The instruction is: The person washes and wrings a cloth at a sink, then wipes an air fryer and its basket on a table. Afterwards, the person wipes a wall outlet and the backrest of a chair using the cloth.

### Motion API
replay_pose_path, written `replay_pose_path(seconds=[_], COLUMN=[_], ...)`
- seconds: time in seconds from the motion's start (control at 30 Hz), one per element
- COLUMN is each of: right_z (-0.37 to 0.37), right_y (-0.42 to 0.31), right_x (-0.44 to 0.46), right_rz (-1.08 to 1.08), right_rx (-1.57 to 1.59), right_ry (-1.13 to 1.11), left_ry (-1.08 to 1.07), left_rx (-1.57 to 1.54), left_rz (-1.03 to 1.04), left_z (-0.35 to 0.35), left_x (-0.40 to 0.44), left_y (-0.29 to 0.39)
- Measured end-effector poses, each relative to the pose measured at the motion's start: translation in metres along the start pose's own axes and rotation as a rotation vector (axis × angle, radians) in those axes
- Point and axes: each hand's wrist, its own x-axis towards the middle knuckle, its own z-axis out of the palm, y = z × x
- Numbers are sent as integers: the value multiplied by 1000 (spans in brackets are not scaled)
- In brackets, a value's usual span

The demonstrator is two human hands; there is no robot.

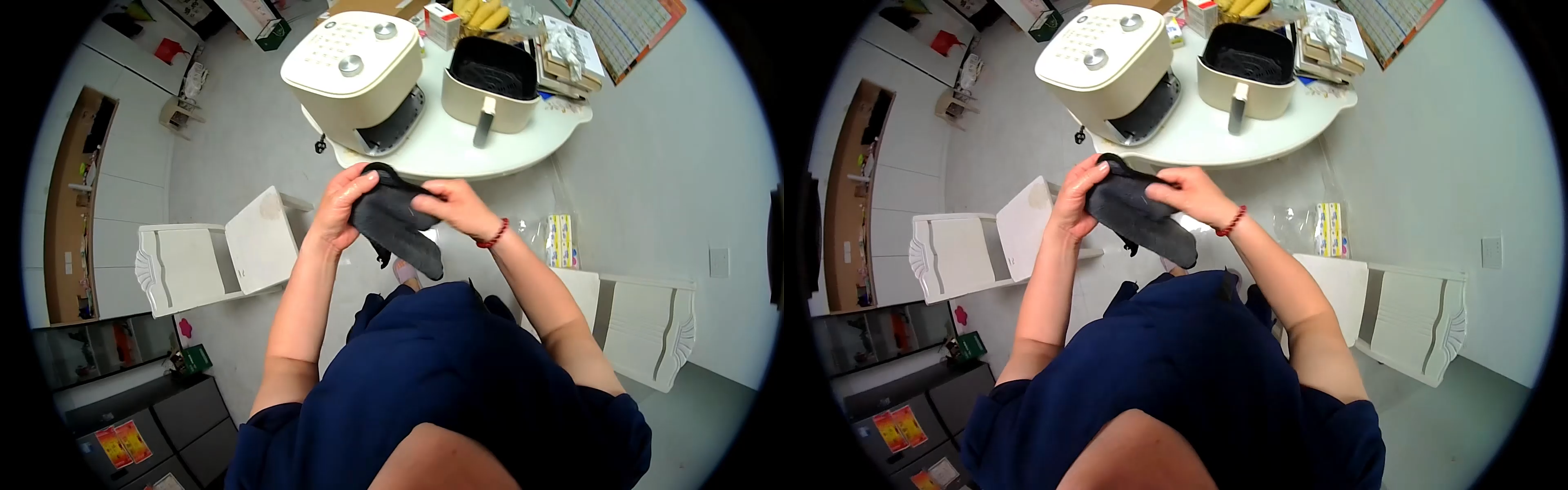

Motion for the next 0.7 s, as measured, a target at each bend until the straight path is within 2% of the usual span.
replay_pose_path(seconds=[0.03, 0.07, 0.1, 0.2, 0.23, 0.27, 0.33, 0.37, 0.47, 0.57, 0.67, 0.7], right_z=[1, 3, 6, 21, 20, 18, 15, 13, 11, 4, 9, 9], right_y=[-16, -31, -38, -37, -24, -20, -21, -27, -46, -33, -34, -24], right_x=[0, -6, -5, 15, 24, 27, 31, 31, 43, 78, 109, 127], right_rz=[9, -28, -23, -25, -34, -49, -76, -115, -180, -272, -309, -376], right_rx=[142, 490, 569, 878, 944, 966, 1014, 1050, 961, 758, 678, 607], right_ry=[43, 55, -18, -80, -59, -37, 0, -51, 86, 274, 379, 423], left_ry=[58, 120, 177, 126, 129, 106, 205, 220, 215, 99, 71, 121], left_rx=[86, 168, 269, 623, 687, 787, 1043, 1212, 1622, 1902, 1612, 1629], left_rz=[24, 42, 55, 146, 241, 317, 600, 681, 951, 990, 798, 773], left_z=[-16, -28, -31, -46, -46, -60, -69, -71, -62, -60, -77, -85], left_x=[3, 6, 9, 28, 33, 44, 59, 64, 89, 124, 164, 174], left_y=[10, 12, 13, 20, 28, 35, 57, 74, 109, 117, 109, 105])
